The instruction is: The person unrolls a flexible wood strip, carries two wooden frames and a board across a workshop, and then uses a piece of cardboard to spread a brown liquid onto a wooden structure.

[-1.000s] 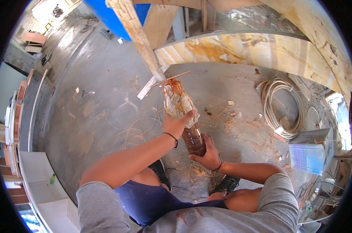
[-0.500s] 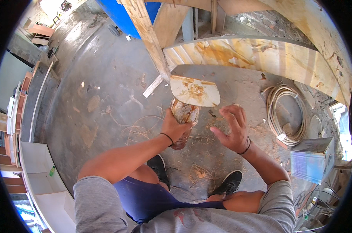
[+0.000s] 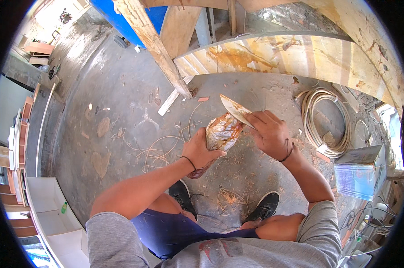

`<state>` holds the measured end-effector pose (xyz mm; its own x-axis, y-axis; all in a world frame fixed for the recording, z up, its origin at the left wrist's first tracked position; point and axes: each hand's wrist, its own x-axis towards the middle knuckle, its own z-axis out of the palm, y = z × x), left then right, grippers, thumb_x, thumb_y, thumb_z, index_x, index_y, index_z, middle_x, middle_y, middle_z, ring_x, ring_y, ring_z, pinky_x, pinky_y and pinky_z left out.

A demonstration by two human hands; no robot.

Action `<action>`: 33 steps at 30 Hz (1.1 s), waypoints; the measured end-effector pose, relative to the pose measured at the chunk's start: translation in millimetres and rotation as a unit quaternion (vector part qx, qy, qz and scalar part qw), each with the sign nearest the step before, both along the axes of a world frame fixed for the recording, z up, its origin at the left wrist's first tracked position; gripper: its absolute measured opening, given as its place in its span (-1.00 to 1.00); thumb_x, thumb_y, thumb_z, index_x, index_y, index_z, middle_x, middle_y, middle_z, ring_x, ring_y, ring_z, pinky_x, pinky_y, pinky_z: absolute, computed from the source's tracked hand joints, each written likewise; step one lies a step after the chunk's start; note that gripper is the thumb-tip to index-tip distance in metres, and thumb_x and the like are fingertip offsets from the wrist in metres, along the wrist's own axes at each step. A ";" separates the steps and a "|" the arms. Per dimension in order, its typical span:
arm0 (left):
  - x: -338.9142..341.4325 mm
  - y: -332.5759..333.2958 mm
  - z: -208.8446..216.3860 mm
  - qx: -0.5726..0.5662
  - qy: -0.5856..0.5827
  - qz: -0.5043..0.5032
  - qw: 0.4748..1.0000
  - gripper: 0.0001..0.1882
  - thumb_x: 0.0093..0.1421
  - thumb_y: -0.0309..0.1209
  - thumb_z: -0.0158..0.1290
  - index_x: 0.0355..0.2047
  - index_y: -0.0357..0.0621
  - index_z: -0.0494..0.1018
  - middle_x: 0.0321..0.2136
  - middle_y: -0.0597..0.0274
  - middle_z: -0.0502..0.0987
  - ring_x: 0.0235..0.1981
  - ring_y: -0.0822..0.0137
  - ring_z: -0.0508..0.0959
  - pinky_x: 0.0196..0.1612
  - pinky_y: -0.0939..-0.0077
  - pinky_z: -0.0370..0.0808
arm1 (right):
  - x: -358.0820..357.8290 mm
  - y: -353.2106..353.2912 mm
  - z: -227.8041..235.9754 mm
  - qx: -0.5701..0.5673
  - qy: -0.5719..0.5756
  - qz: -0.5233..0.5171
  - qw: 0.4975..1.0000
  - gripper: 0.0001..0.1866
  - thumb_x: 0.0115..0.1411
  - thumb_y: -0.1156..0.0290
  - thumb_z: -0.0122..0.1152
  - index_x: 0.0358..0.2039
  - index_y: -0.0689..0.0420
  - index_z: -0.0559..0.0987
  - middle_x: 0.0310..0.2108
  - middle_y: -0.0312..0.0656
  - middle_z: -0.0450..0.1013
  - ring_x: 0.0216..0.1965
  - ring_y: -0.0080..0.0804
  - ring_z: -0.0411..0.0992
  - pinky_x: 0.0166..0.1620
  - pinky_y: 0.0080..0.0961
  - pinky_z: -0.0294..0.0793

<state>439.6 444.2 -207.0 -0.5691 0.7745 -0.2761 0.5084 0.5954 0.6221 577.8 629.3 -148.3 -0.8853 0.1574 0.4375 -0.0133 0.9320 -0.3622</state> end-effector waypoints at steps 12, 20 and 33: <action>-8.8 1.4 -4.3 0.061 -0.033 -0.059 0.996 -0.32 -0.23 -0.09 0.23 -0.17 -0.19 0.22 -0.30 -0.06 0.46 -0.21 -0.01 0.46 -0.17 0.25 0.37 | 17.3 14.9 16.7 -0.111 0.015 -0.019 0.994 -0.81 0.03 0.43 0.10 -0.32 0.21 0.51 -0.42 -0.05 0.44 -0.39 -0.12 0.42 -0.33 -0.37 0.41; -14.5 6.5 -0.3 0.038 -0.003 -0.107 0.994 -0.31 -0.25 -0.01 0.23 -0.22 -0.21 0.29 -0.37 -0.09 0.48 -0.26 -0.05 0.47 -0.22 0.23 0.39 | 31.0 31.2 17.2 -0.146 -0.022 -0.071 0.987 -0.78 0.06 0.39 0.07 -0.33 0.28 0.49 -0.45 0.04 0.42 -0.41 0.01 0.41 -0.37 -0.31 0.38; -12.1 14.0 6.1 -0.007 -0.040 -0.119 0.992 -0.27 -0.24 0.06 0.20 -0.20 -0.25 0.33 -0.39 -0.13 0.49 -0.28 -0.05 0.49 -0.23 0.23 0.40 | 38.2 40.9 1.5 -0.133 0.012 -0.174 0.976 -0.77 0.07 0.34 0.06 -0.40 0.27 0.48 -0.52 0.07 0.40 -0.49 0.03 0.39 -0.45 -0.30 0.35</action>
<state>427.4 458.2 -200.9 -0.3465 0.8798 -0.3255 0.5850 0.4739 0.6582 616.0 670.3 -146.8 -0.7480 0.5577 0.3599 0.2758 0.7544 -0.5957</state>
